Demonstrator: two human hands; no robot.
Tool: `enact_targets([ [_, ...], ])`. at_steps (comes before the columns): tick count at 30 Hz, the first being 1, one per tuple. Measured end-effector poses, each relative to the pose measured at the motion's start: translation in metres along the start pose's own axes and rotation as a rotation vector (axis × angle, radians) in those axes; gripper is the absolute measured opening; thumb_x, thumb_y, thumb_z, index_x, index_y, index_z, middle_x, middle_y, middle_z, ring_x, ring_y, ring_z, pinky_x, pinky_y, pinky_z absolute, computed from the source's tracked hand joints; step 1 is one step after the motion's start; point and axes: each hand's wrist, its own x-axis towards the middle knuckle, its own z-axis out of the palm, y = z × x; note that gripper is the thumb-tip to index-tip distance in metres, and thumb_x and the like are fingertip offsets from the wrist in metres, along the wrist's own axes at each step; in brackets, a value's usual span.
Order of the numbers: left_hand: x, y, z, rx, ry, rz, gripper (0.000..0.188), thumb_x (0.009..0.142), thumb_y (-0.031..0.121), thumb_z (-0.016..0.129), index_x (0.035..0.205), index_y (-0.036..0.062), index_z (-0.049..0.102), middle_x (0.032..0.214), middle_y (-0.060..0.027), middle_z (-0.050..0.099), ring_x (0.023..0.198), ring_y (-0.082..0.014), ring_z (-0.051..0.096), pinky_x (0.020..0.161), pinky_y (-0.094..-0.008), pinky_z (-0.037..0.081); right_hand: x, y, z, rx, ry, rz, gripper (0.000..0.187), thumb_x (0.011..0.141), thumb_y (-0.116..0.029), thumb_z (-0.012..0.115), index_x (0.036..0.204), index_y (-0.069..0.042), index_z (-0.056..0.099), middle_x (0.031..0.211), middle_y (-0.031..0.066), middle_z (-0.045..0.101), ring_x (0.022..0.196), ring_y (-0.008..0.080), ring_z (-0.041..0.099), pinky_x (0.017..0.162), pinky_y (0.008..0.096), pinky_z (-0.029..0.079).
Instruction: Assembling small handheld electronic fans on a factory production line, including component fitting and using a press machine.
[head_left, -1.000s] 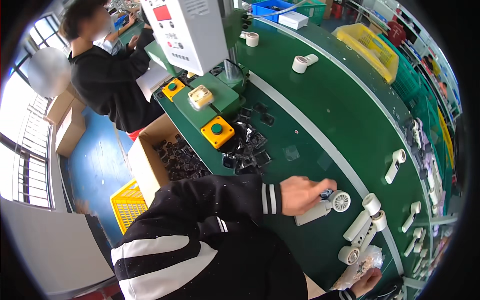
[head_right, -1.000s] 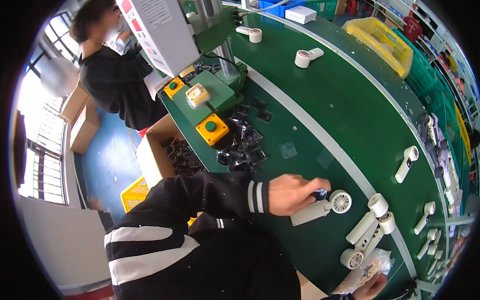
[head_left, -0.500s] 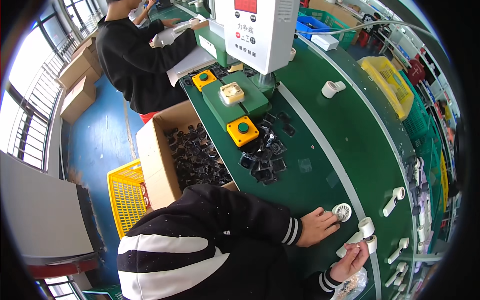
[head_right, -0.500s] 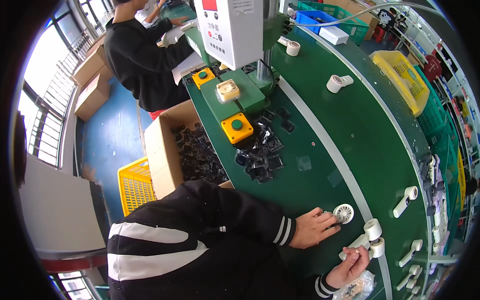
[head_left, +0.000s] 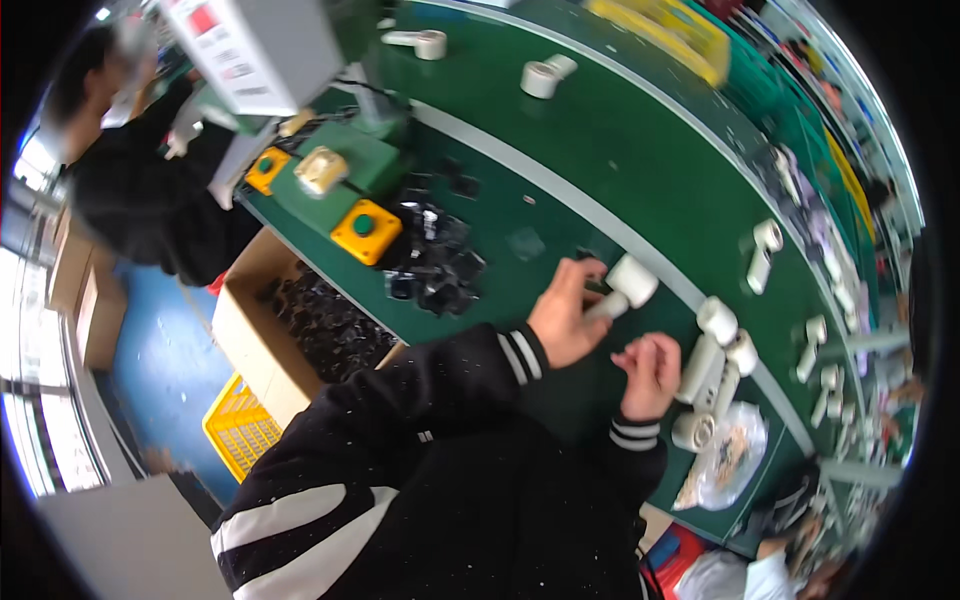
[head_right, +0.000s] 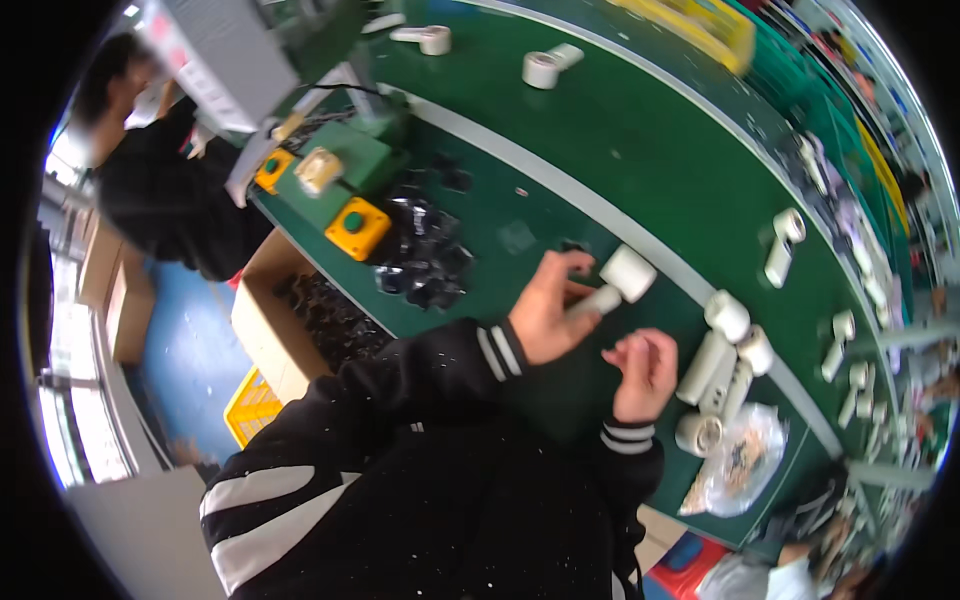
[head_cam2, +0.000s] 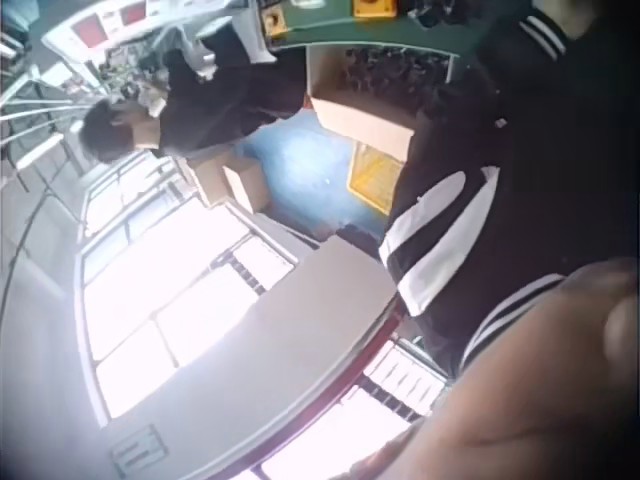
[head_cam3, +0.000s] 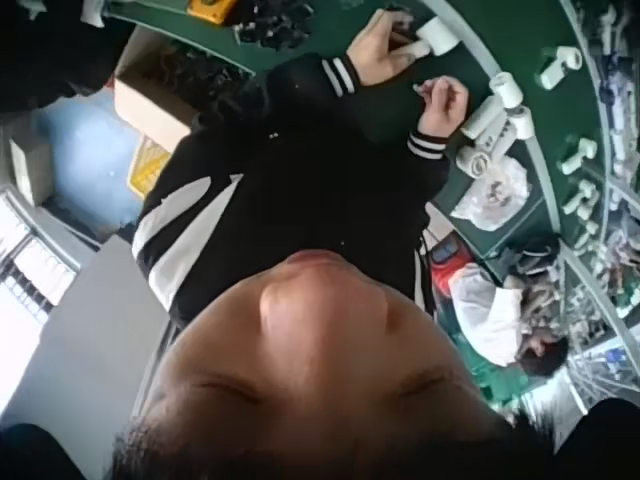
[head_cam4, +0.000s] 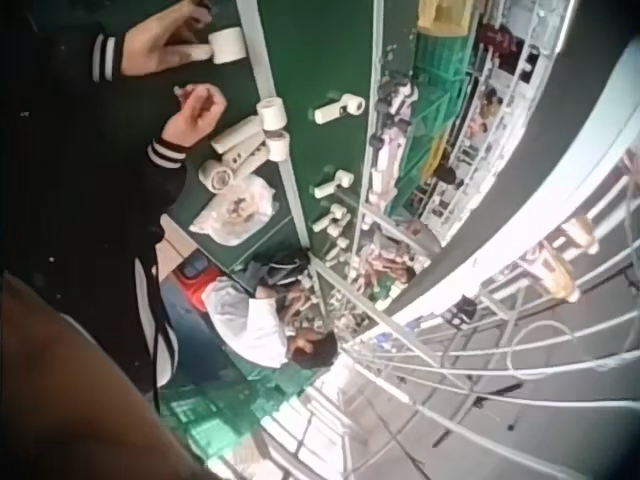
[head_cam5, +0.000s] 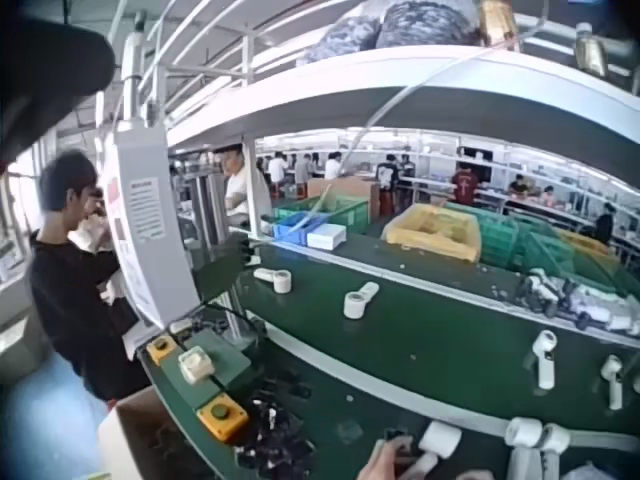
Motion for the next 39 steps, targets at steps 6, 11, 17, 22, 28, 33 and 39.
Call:
enact_targets([
  [6, 0.001, -0.003, -0.001, 0.075, -0.028, 0.052, 0.054, 0.08, -0.004, 0.064, 0.128, 0.0, 0.039, 0.113, -0.0186, 0.046, 0.092, -0.0309, 0.068, 0.075, -0.0355, 0.055, 0.005, 0.012, 0.025, -0.024, -0.034, -0.026, 0.009, 0.093, -0.003, 0.059, 0.102, -0.002, 0.056, 0.09, 0.0015, 0.058, 0.081, 0.0074, 0.056, 0.075, 0.0243, 0.05],
  [11, 0.003, -0.006, -0.006, 0.033, 0.032, -0.098, 0.042, 0.086, 0.0, 0.06, 0.125, -0.0018, 0.043, 0.118, -0.0189, 0.05, 0.088, -0.029, 0.068, 0.069, -0.0343, 0.053, 0.01, 0.012, 0.033, -0.066, -0.041, -0.023, 0.008, 0.093, -0.003, 0.06, 0.099, -0.001, 0.057, 0.084, 0.0015, 0.058, 0.074, 0.0061, 0.054, 0.069, 0.022, 0.048],
  [17, 0.0, -0.005, -0.006, 0.422, 0.019, 0.081, 0.028, 0.086, 0.008, 0.06, 0.114, 0.0082, 0.057, 0.097, -0.0077, 0.062, 0.097, -0.0245, 0.06, 0.09, -0.0348, 0.037, 0.019, -0.004, 0.044, -0.501, -0.043, -0.179, 0.008, 0.086, -0.002, 0.064, 0.092, -0.005, 0.06, 0.089, 0.006, 0.053, 0.076, 0.0161, 0.053, 0.064, 0.0276, 0.045],
  [22, 0.008, -0.011, -0.015, 0.156, 0.06, 0.047, 0.014, 0.093, 0.001, 0.051, 0.103, 0.0017, 0.06, 0.094, -0.0097, 0.063, 0.082, -0.0216, 0.061, 0.072, -0.0327, 0.049, 0.028, -0.01, 0.047, -0.641, 0.009, -0.279, 0.014, 0.08, 0.0, 0.066, 0.09, -0.008, 0.061, 0.094, 0.0091, 0.05, 0.09, 0.0269, 0.05, 0.07, 0.0345, 0.044],
  [28, 0.025, 0.002, -0.031, -0.147, -0.015, -0.035, 0.022, 0.097, 0.0, 0.047, 0.117, -0.0005, 0.055, 0.094, -0.0095, 0.063, 0.081, -0.014, 0.061, 0.074, -0.0261, 0.05, 0.041, -0.01, 0.048, -0.684, -0.048, -0.274, 0.015, 0.08, -0.001, 0.066, 0.091, -0.009, 0.059, 0.1, 0.0116, 0.047, 0.088, 0.0264, 0.051, 0.07, 0.0336, 0.045],
  [33, 0.032, 0.0, -0.039, -0.259, -0.168, -0.164, 0.022, 0.094, 0.0, 0.053, 0.117, -0.0007, 0.055, 0.096, -0.0102, 0.064, 0.087, -0.0147, 0.063, 0.077, -0.0255, 0.05, 0.046, 0.0, 0.035, -0.49, -0.172, -0.096, 0.03, 0.081, -0.003, 0.066, 0.107, -0.008, 0.051, 0.105, 0.01, 0.044, 0.091, 0.0214, 0.052, 0.07, 0.0335, 0.048],
  [39, 0.031, -0.005, -0.034, -0.175, -0.17, -0.051, 0.012, 0.091, 0.004, 0.062, 0.102, -0.0001, 0.063, 0.093, -0.0068, 0.065, 0.088, -0.0127, 0.062, 0.074, -0.0247, 0.049, 0.054, -0.003, 0.019, -0.382, -0.12, -0.119, 0.032, 0.083, -0.008, 0.069, 0.108, -0.006, 0.049, 0.105, 0.006, 0.046, 0.093, 0.0148, 0.05, 0.068, 0.028, 0.046],
])
